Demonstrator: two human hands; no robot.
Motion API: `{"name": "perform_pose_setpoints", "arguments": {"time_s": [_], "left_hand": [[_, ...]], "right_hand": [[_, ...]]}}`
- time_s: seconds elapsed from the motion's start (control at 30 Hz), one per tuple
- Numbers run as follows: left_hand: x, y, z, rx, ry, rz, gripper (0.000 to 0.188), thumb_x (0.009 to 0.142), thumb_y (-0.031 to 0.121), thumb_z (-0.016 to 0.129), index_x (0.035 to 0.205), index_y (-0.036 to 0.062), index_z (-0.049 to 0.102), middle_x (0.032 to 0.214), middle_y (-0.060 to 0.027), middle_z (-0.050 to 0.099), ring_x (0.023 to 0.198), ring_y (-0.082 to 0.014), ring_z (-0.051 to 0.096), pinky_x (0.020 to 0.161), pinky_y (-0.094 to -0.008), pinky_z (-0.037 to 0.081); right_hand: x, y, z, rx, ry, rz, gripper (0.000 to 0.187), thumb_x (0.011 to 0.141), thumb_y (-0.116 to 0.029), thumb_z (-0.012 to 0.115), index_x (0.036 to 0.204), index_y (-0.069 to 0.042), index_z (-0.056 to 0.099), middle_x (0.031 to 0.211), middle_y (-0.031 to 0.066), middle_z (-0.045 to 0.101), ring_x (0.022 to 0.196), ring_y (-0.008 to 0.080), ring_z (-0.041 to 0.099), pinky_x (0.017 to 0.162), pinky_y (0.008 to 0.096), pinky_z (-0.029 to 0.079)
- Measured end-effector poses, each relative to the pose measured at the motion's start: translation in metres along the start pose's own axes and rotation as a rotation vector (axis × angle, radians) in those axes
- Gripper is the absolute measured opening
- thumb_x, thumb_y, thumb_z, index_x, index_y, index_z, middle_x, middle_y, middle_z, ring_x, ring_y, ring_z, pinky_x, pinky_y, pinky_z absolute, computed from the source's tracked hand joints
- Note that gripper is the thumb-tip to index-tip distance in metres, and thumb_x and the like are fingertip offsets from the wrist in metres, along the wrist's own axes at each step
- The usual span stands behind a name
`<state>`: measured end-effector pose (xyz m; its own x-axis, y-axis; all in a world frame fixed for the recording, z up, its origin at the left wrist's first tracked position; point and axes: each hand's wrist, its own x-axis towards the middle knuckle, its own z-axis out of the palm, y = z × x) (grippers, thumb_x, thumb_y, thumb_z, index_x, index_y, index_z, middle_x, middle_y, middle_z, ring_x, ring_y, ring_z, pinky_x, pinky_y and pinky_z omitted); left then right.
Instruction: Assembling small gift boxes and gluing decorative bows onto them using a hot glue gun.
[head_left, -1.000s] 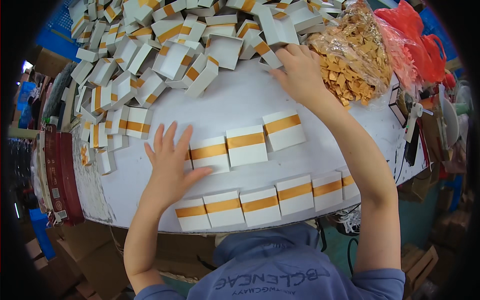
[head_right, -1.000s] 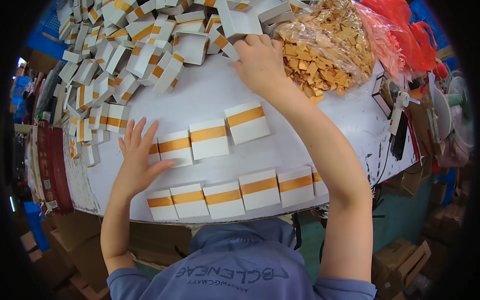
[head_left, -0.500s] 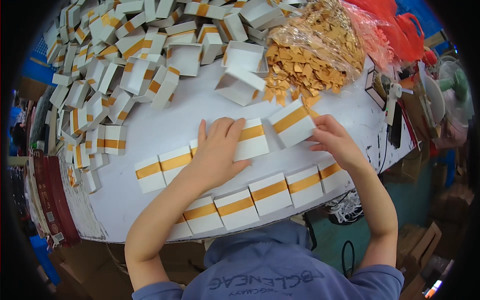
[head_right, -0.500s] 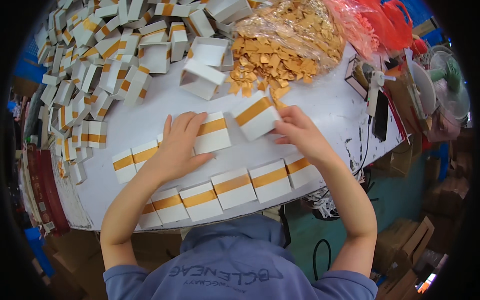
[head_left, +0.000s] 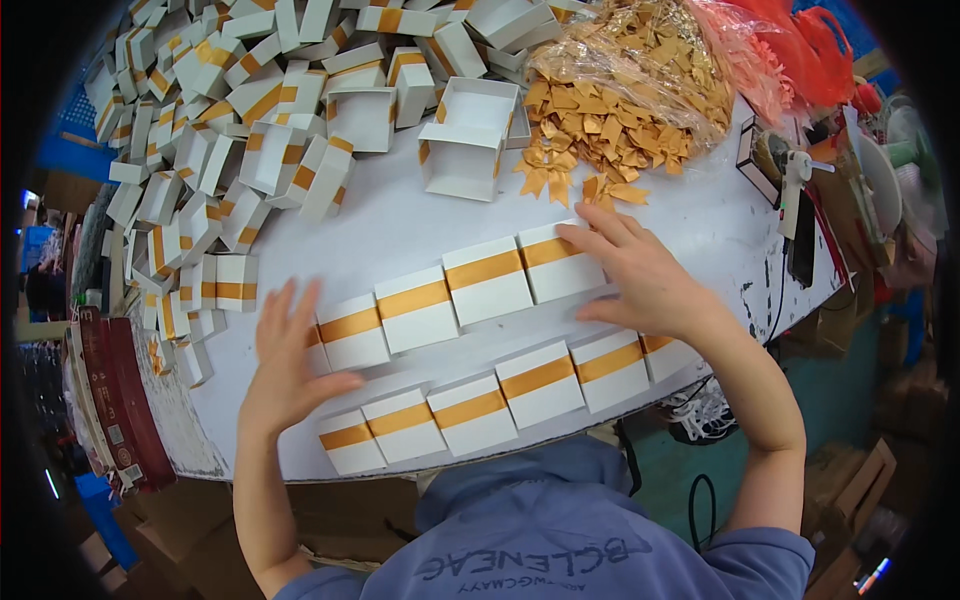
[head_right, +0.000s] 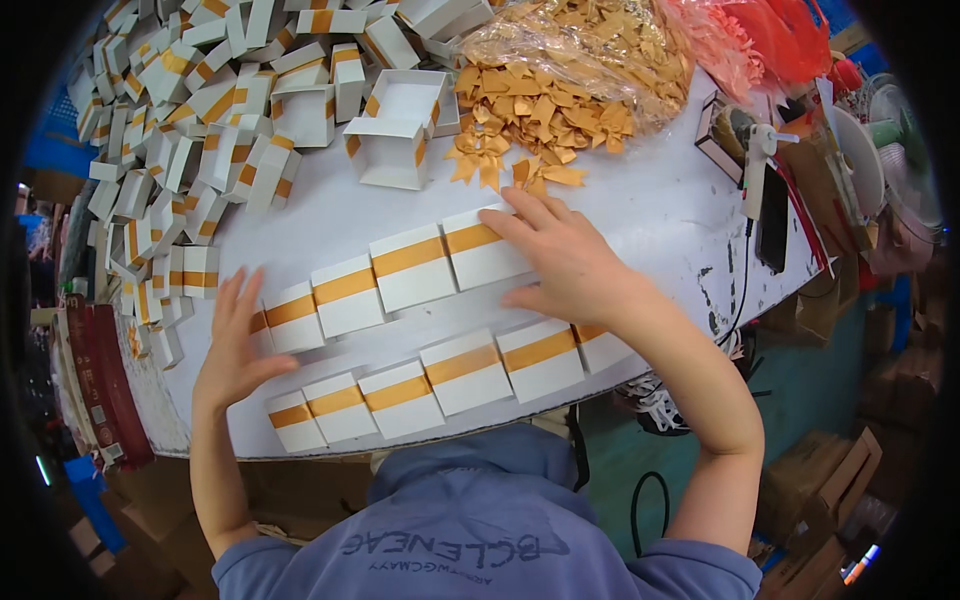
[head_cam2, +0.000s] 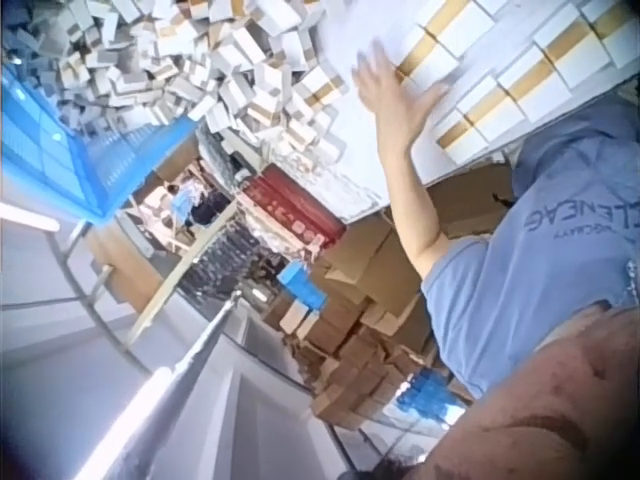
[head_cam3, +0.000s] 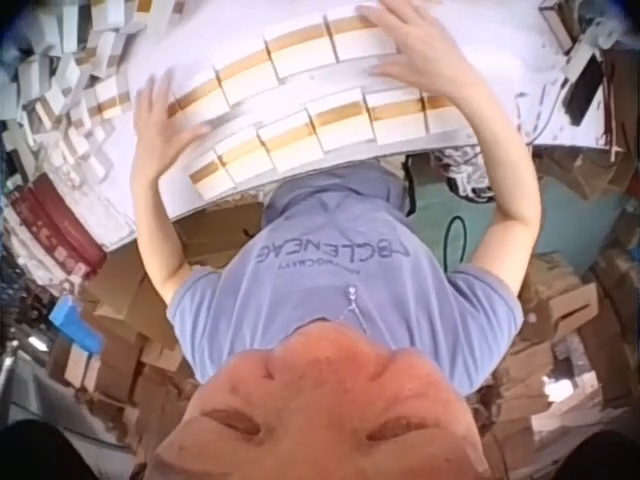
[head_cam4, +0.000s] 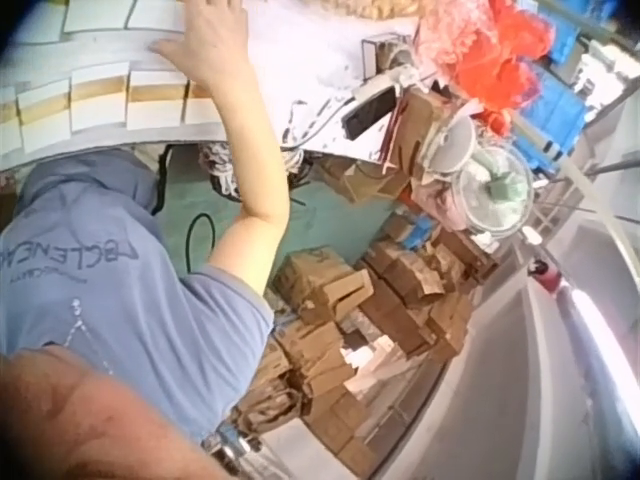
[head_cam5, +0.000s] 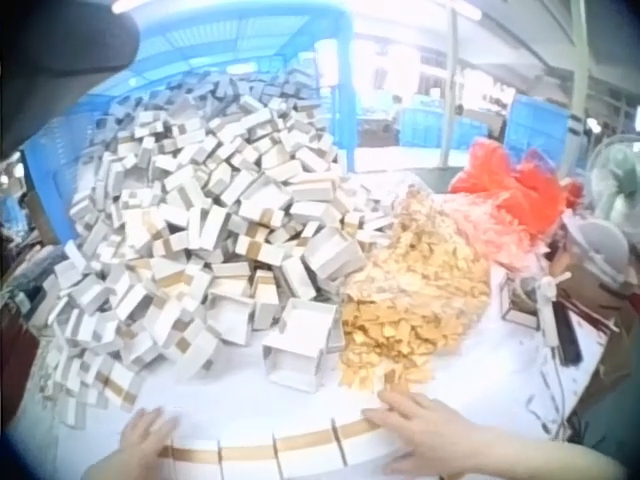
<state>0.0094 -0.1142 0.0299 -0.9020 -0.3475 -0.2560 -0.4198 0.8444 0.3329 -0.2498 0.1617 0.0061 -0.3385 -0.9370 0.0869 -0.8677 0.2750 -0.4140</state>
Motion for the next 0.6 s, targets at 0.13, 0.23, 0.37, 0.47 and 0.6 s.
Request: {"name": "perform_pose_setpoints", "arguments": {"time_s": [0.13,0.23,0.37,0.47,0.6], "left_hand": [[-0.024,-0.039,0.027,-0.291,0.088,-0.168,0.085,0.072,0.019,0.073,0.141,0.0111,0.025,0.143,-0.0217,0.020,0.131,-0.0364,0.024,0.104,-0.0420,0.028],[-0.015,-0.010,0.025,-0.335,0.079,-0.189,0.073,0.076,0.013,0.067,0.139,0.0087,0.030,0.142,-0.0221,0.021,0.130,-0.0327,0.029,0.103,-0.0365,0.030],[-0.010,0.016,0.025,-0.385,0.039,-0.184,0.065,0.078,0.012,0.064,0.136,0.0071,0.035,0.142,-0.0204,0.027,0.129,-0.0310,0.031,0.105,-0.0362,0.026],[-0.013,0.030,0.008,-0.429,-0.108,-0.198,0.065,0.078,0.012,0.064,0.136,0.0067,0.035,0.141,-0.0205,0.030,0.130,-0.0307,0.031,0.105,-0.0365,0.026],[-0.022,0.014,-0.006,-0.222,0.198,-0.009,0.065,0.078,0.017,0.065,0.135,0.0080,0.036,0.141,-0.0199,0.029,0.128,-0.0327,0.034,0.100,-0.0366,0.034]], "right_hand": [[0.004,-0.008,0.002,0.124,-0.047,0.079,0.048,0.074,-0.010,0.068,0.118,-0.005,0.050,0.124,0.0193,0.046,0.102,0.0333,0.053,0.088,0.0363,0.043],[0.004,-0.001,-0.010,0.219,-0.101,0.142,0.041,0.078,-0.011,0.064,0.116,-0.004,0.051,0.121,0.0178,0.049,0.098,0.0309,0.056,0.083,0.0348,0.046],[-0.008,0.024,-0.028,0.346,-0.071,0.306,0.031,0.082,-0.009,0.058,0.112,-0.001,0.053,0.110,0.0145,0.057,0.089,0.0271,0.060,0.074,0.0320,0.048],[-0.013,0.022,-0.036,0.065,-0.159,0.413,0.029,0.082,-0.007,0.058,0.110,-0.002,0.054,0.106,0.0131,0.059,0.084,0.0264,0.061,0.070,0.0314,0.048],[0.008,0.011,-0.034,0.024,0.139,0.323,0.026,0.080,-0.009,0.059,0.105,-0.002,0.056,0.088,0.0156,0.060,0.078,0.0335,0.059,0.068,0.0370,0.047]]}}
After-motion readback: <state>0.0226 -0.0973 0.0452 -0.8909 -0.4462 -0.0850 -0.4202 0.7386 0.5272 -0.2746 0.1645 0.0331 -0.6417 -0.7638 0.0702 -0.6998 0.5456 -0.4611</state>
